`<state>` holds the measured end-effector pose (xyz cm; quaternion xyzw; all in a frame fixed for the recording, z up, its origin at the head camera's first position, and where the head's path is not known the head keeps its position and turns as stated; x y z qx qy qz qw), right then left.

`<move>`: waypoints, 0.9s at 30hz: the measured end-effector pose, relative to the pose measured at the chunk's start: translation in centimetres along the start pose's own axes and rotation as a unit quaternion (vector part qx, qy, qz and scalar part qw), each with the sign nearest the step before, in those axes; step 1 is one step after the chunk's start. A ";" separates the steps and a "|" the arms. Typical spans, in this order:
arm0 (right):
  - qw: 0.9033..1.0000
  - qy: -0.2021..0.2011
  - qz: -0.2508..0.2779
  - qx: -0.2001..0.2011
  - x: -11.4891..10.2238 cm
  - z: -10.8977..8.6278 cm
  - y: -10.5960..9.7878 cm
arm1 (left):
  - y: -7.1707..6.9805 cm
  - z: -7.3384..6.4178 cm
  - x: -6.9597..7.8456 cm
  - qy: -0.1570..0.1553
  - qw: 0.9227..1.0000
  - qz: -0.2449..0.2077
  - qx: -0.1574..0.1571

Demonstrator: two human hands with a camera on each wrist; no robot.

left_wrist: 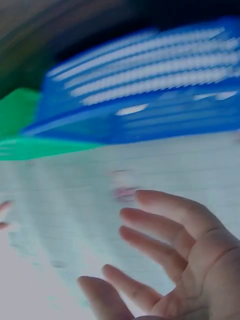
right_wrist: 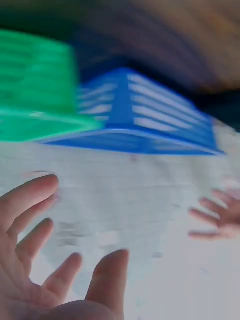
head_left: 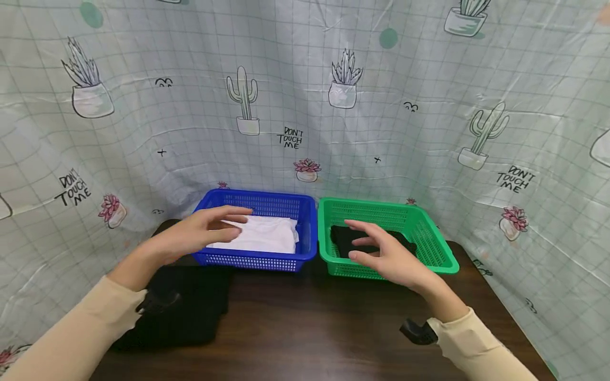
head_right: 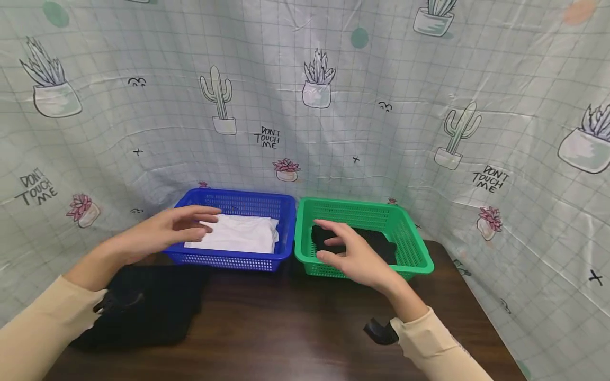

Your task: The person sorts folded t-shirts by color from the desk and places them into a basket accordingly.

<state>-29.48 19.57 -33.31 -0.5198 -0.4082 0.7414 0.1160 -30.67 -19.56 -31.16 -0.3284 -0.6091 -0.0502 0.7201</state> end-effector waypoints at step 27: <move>0.966 0.061 0.242 -0.068 -5.0 4.7 21.2 | -7.7 -16.7 -15.7 -0.061 0.977 0.159 0.129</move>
Point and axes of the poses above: each hand's wrist, its own z-axis towards the middle knuckle, its own y-axis out of the palm, x = y × z, the point moved 5 cm from there along z, towards the middle knuckle, and after that the axes turned 7 degrees about -z, right-handed, at the moved point
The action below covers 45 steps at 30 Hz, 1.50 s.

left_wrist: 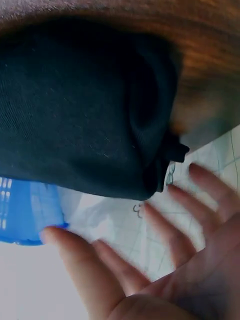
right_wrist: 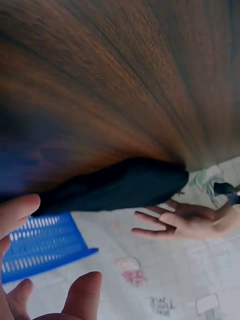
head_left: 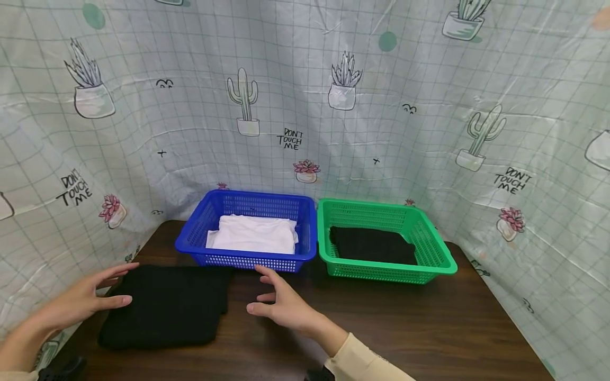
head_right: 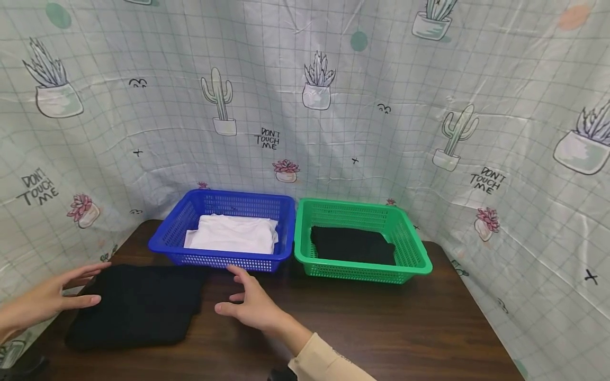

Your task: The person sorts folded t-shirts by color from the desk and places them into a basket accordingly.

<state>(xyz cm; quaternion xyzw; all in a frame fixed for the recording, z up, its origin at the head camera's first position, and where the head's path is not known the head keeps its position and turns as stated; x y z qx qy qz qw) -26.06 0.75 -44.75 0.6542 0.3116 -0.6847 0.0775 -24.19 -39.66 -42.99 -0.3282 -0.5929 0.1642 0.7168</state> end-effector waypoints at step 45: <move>0.983 0.083 0.161 -0.022 1.3 6.8 6.5 | 1.8 -0.5 -3.5 -0.188 0.954 -0.210 -0.103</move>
Point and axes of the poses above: each hand's wrist, its own z-axis towards the middle knuckle, its own y-axis out of the palm, x = y × z, the point moved 5 cm from there along z, towards the middle knuckle, and after that the axes turned 7 degrees about -z, right-handed, at the moved point
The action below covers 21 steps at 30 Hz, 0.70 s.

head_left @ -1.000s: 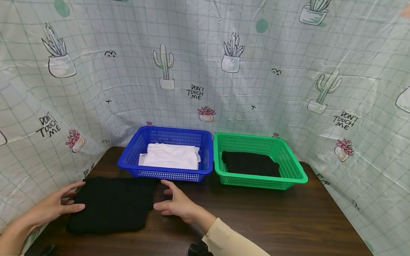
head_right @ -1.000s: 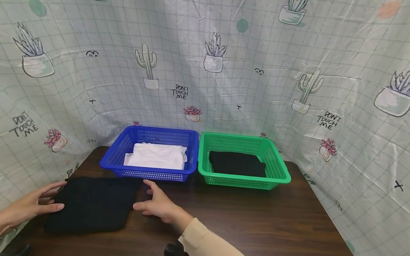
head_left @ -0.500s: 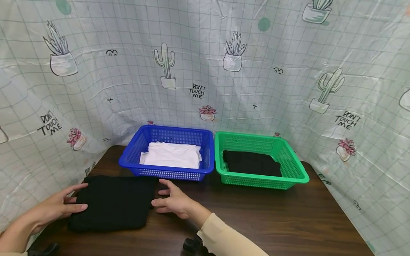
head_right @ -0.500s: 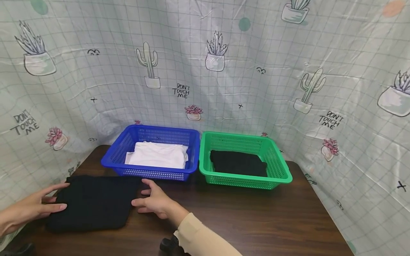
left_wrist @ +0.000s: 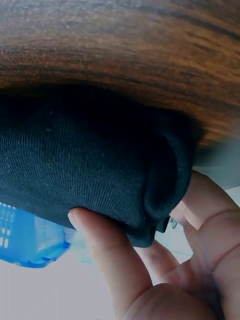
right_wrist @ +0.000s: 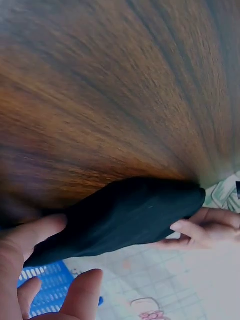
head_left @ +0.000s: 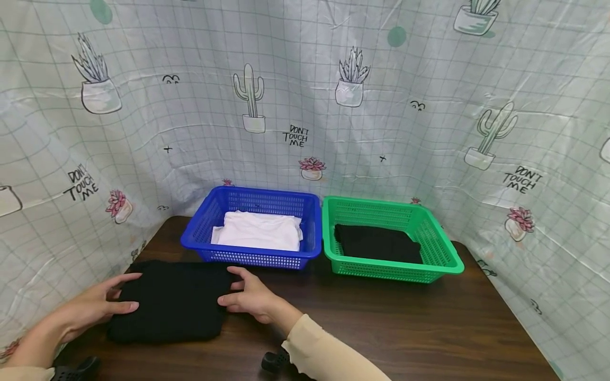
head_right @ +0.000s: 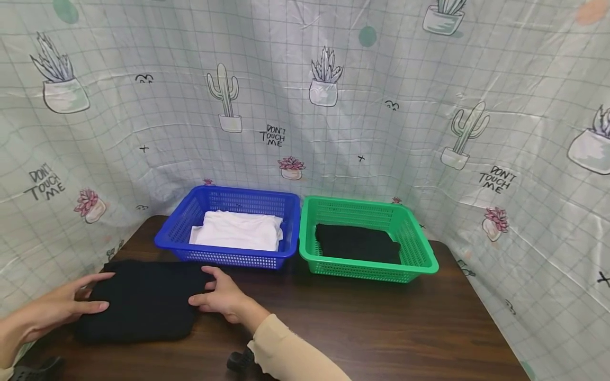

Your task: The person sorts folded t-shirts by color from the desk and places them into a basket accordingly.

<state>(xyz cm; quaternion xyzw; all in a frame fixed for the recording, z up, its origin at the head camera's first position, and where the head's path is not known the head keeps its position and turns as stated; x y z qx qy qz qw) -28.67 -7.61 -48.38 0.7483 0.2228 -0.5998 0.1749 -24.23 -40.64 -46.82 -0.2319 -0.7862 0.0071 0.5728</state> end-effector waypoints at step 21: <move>0.999 0.001 0.028 0.026 0.4 1.3 1.3 | 1.0 0.3 -0.2 -0.009 0.997 -0.074 -0.015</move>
Point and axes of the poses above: each hand's wrist, its own z-axis towards the middle knuckle, its own y-axis out of the palm, x = y × z, the point moved 5 cm from there along z, towards the middle knuckle, and after that the axes turned 7 degrees about -z, right-handed, at the moved point
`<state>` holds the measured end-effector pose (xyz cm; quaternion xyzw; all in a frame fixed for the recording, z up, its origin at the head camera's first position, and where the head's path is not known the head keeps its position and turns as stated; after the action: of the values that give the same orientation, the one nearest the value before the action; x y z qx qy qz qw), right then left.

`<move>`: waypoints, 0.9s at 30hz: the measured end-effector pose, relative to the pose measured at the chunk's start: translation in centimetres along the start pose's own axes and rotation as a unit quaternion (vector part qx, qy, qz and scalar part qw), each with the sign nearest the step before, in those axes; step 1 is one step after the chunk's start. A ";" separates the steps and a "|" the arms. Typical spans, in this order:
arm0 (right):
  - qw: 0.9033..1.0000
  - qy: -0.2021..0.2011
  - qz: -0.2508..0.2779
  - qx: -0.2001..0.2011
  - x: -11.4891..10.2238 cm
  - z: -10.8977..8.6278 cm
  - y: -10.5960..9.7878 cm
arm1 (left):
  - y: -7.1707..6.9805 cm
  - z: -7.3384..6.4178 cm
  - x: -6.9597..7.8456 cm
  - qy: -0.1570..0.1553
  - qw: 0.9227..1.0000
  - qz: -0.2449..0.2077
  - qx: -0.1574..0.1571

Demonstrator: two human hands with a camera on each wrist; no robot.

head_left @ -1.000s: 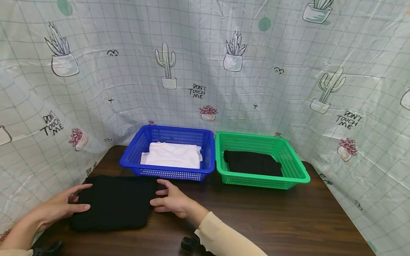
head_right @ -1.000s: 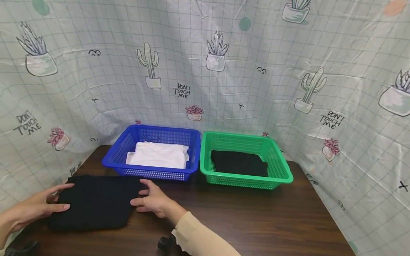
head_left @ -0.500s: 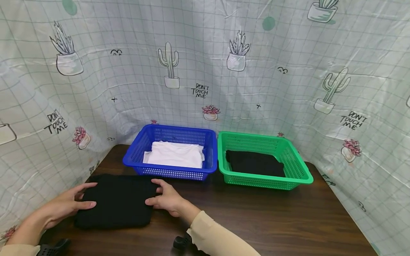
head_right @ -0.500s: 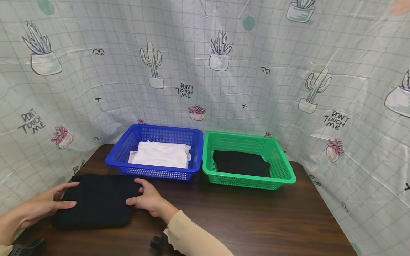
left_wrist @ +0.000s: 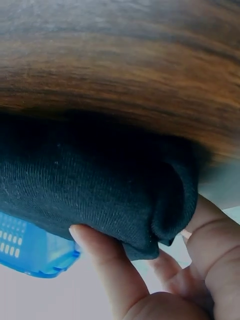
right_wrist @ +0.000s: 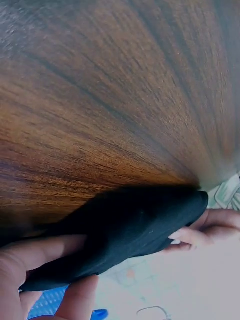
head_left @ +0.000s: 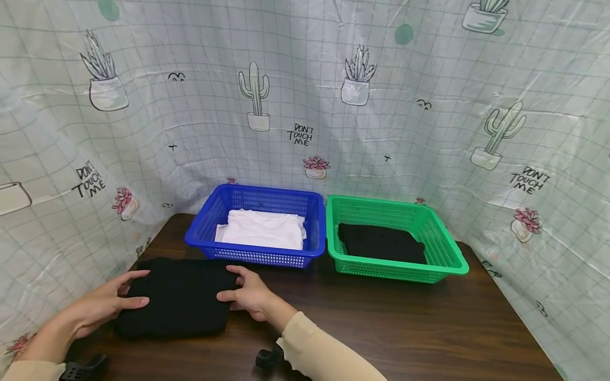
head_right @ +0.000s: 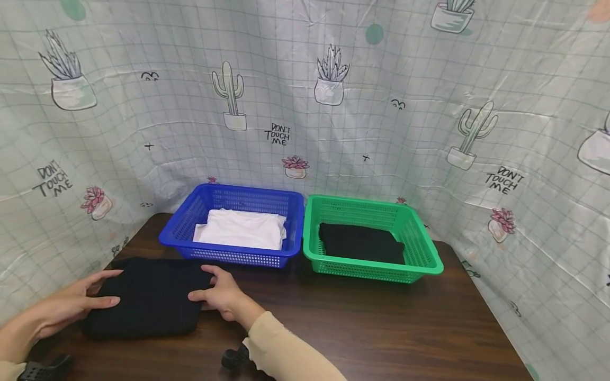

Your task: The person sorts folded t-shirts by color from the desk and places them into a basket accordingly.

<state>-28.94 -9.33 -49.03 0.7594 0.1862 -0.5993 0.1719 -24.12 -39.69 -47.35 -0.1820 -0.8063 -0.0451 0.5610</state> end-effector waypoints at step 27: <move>0.998 -0.028 -0.053 0.004 0.2 -2.2 -5.0 | 6.1 0.9 1.4 0.007 0.998 -0.058 0.011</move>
<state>-29.46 -3.89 -48.96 0.7320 0.2190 -0.6293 0.1420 -23.28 -33.45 -47.19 -0.1281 -0.8121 -0.0697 0.5650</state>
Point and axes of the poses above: each hand's wrist, its own z-axis towards the middle knuckle, its own y-axis out of the palm, x = y × z, the point moved 5 cm from there along z, towards the middle knuckle, and after that the axes turned 7 degrees about -z, right-handed, at the moved point
